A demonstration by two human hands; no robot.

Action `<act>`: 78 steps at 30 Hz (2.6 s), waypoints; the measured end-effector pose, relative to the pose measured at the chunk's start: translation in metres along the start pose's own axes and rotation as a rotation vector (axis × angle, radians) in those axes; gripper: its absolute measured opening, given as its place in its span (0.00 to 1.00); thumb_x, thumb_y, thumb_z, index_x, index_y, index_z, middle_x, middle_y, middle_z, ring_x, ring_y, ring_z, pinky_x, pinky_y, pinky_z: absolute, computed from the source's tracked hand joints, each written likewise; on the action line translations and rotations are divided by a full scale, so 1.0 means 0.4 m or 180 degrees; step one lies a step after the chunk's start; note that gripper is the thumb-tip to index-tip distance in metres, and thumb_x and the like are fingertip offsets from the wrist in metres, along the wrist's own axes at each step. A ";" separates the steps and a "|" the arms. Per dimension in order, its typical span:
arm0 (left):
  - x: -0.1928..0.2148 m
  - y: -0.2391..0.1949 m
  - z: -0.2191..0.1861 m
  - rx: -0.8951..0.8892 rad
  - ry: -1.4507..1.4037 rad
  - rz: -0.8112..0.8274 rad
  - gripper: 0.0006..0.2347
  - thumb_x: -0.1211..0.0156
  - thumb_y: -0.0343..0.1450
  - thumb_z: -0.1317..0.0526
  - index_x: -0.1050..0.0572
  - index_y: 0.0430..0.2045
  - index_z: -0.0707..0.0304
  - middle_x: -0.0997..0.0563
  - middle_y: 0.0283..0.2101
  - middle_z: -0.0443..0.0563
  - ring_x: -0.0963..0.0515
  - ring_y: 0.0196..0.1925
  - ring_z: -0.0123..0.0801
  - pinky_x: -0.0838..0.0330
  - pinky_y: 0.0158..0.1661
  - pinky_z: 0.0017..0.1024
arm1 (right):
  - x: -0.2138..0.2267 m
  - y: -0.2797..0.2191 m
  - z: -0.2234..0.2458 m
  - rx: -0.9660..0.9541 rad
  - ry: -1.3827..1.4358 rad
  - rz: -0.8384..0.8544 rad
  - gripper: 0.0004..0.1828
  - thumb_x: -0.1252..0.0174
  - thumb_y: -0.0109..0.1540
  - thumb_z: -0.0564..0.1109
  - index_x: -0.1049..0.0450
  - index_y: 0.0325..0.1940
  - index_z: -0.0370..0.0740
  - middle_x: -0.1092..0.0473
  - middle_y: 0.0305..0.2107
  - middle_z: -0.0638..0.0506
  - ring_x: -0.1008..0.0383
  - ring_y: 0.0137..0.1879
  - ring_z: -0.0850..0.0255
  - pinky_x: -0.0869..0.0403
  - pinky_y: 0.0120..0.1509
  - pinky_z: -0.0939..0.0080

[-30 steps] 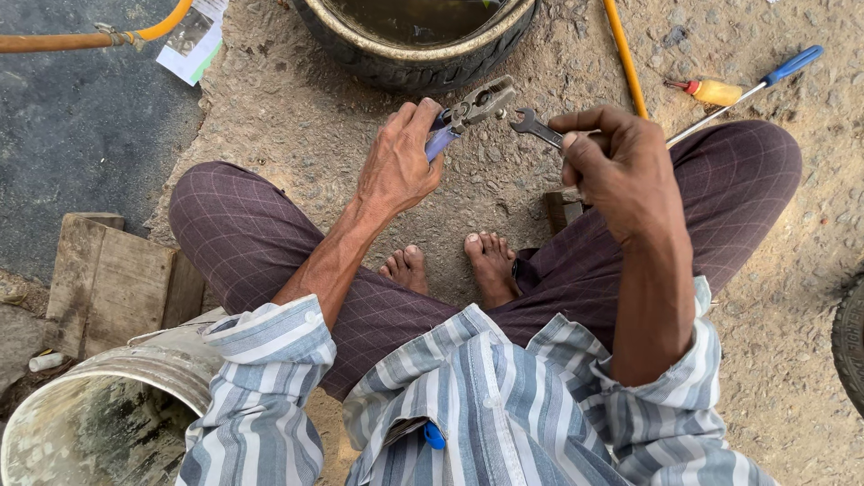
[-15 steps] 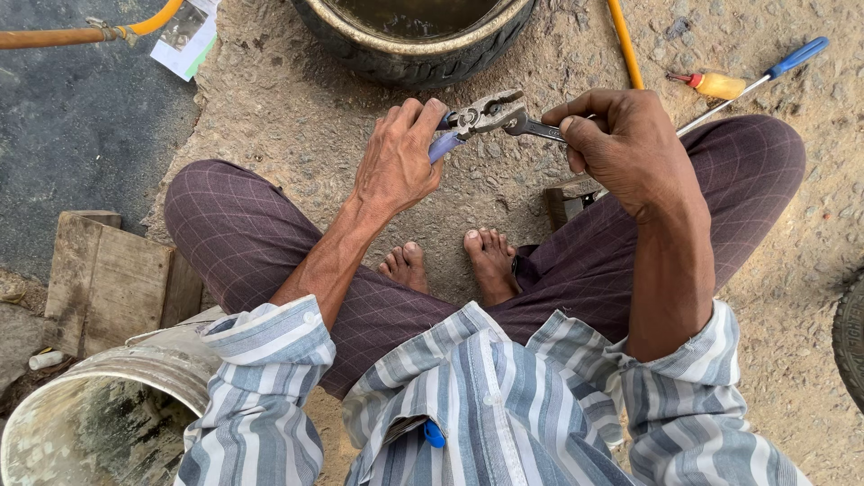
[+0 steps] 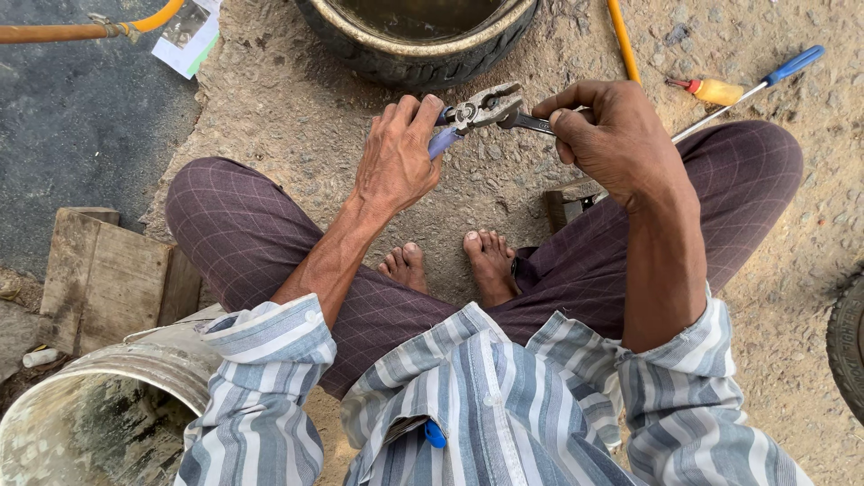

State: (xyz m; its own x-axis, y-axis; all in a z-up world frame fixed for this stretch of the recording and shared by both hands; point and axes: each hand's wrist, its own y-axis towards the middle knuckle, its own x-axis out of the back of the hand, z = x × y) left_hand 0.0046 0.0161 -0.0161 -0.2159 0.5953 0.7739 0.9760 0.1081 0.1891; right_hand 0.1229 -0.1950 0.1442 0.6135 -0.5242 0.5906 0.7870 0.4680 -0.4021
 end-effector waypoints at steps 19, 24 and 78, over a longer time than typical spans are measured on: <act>-0.037 -0.011 0.036 0.0610 -0.0564 -0.0147 0.13 0.39 0.71 0.68 0.33 0.48 0.68 0.32 0.34 0.55 0.25 0.31 0.35 0.25 0.26 0.30 | -0.305 0.004 -0.031 0.0943 -0.0560 -0.2014 0.21 0.60 0.76 0.37 0.40 0.74 0.31 0.24 0.27 0.49 0.37 0.17 0.71 0.37 0.16 0.70; -0.030 -0.002 0.011 0.0782 -0.0790 -0.0189 0.09 0.44 0.70 0.72 0.33 0.42 0.68 0.30 0.31 0.55 0.24 0.30 0.37 0.29 0.25 0.34 | -0.414 0.028 -0.096 0.0862 -0.0684 -0.2069 0.24 0.62 0.76 0.37 0.44 0.78 0.36 0.27 0.27 0.47 0.36 0.23 0.68 0.33 0.21 0.68; -0.018 -0.005 -0.049 0.1085 -0.1488 0.1443 0.05 0.54 0.71 0.68 0.30 0.35 0.63 0.28 0.23 0.50 0.31 0.19 0.34 0.29 0.22 0.45 | 0.005 0.317 -0.140 0.2840 -0.5805 -0.0379 0.34 0.45 0.64 0.49 0.37 0.76 0.65 0.22 0.43 0.53 0.23 0.38 0.68 0.26 0.47 0.64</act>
State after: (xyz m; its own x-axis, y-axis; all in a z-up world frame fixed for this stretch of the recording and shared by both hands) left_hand 0.0035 -0.0042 -0.0103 0.1718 0.9095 0.3786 0.9377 -0.0332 -0.3459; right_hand 0.2277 -0.1765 0.0554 -0.6424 0.3417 0.6859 0.2163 0.9395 -0.2655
